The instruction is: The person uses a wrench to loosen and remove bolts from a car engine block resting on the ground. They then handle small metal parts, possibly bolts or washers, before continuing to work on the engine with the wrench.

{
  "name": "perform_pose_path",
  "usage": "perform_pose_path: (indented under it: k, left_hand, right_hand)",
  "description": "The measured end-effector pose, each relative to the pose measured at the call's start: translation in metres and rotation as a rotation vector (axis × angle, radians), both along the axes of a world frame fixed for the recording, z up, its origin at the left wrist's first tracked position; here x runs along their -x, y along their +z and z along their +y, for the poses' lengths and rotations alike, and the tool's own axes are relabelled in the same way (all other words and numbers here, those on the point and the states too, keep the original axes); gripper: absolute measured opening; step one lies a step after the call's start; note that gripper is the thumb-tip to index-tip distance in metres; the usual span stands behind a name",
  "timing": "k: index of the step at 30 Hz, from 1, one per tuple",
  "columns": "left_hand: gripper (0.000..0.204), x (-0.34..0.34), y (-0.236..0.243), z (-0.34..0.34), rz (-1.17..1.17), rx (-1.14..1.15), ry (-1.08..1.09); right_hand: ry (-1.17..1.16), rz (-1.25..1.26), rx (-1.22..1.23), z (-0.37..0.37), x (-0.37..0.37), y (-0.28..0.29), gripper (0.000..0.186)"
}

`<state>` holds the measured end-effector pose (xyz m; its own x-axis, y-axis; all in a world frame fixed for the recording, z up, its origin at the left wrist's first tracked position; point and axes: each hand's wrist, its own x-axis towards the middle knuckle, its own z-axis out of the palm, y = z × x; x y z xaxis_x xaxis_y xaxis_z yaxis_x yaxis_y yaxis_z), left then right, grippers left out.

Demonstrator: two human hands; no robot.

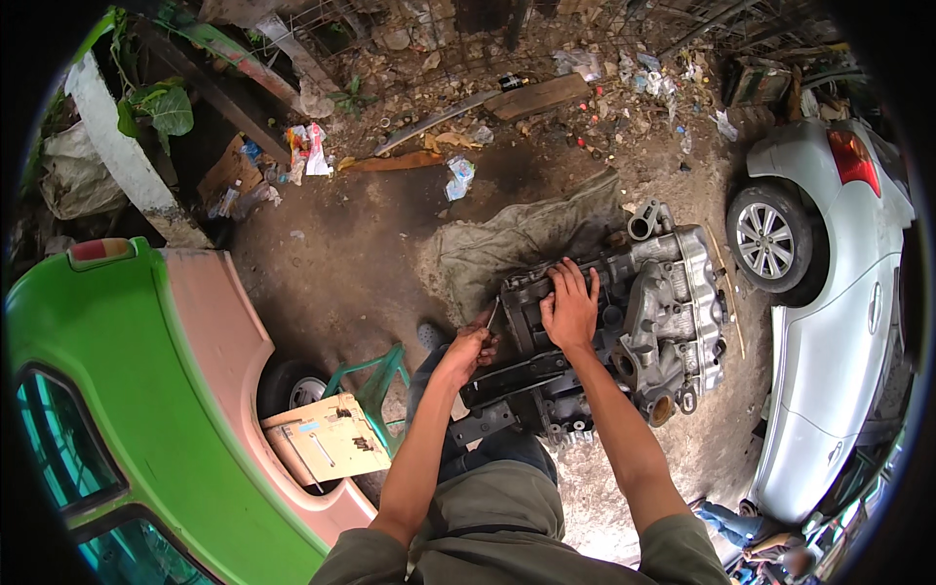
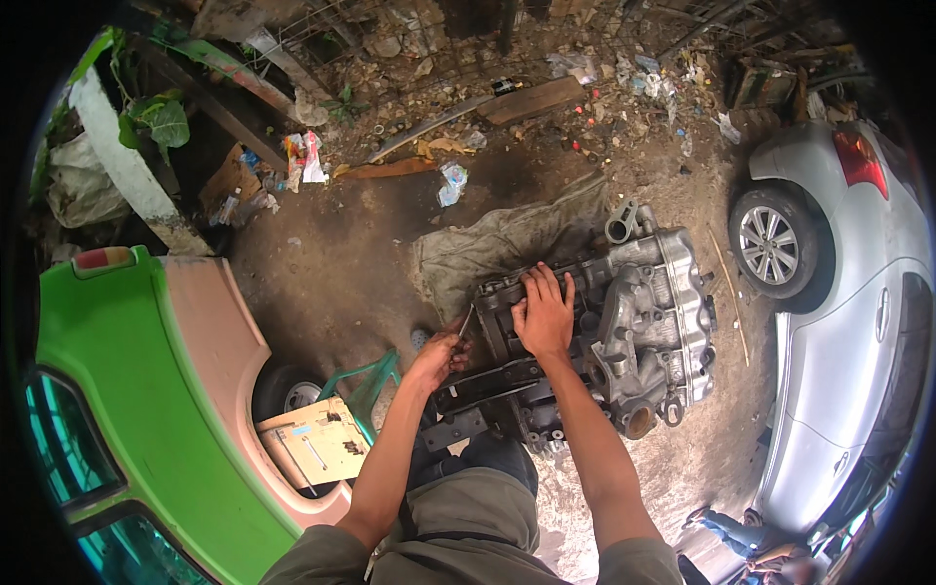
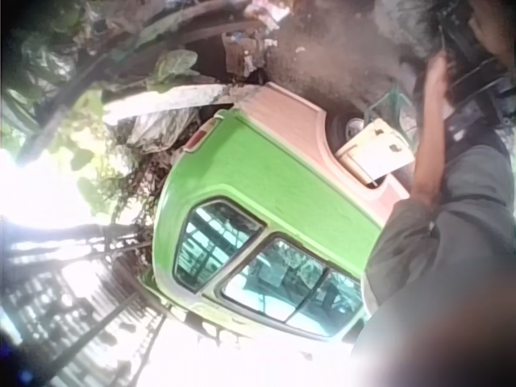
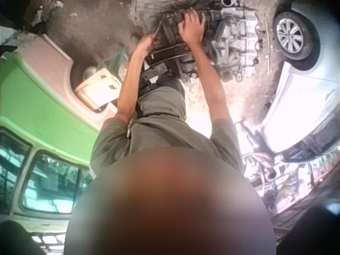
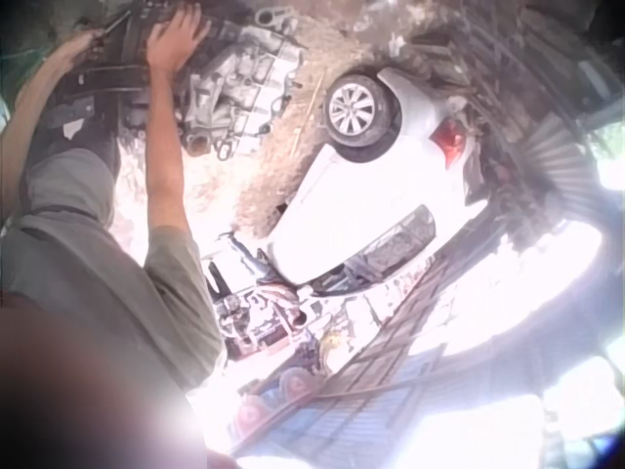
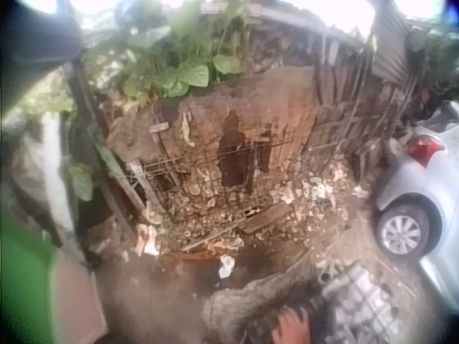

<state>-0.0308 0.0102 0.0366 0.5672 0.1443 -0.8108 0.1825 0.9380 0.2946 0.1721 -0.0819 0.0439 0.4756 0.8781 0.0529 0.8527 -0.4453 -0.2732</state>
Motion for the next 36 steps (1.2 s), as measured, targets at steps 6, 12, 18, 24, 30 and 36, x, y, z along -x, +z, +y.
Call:
perform_pose_path:
  k: [6,12,18,24,30,36]
  left_hand:
    - [0.065,-0.004,0.002,0.006,-0.026,0.038,-0.034]
    - [0.063,-0.009,0.008,0.005,0.07,-0.03,-0.04]
    - [0.062,-0.009,0.014,0.016,0.05,-0.061,-0.1]
    - [0.063,-0.011,0.018,0.018,0.07,-0.04,-0.1]
    - [0.066,-0.01,0.018,0.013,0.023,-0.013,-0.077]
    - [0.066,-0.007,0.014,0.015,-0.065,0.072,-0.017]
  right_hand:
    - [-0.004,0.004,0.002,0.0,0.001,0.001,0.044]
    - [-0.003,0.002,0.014,0.001,0.0,0.001,0.045]
    - [0.0,0.006,0.019,0.001,0.0,0.002,0.045]
    - [-0.001,0.015,0.016,0.0,0.001,0.002,0.045]
    - [-0.002,0.015,0.014,0.001,0.0,0.002,0.045]
    - [0.0,0.006,0.008,0.001,0.001,0.002,0.045]
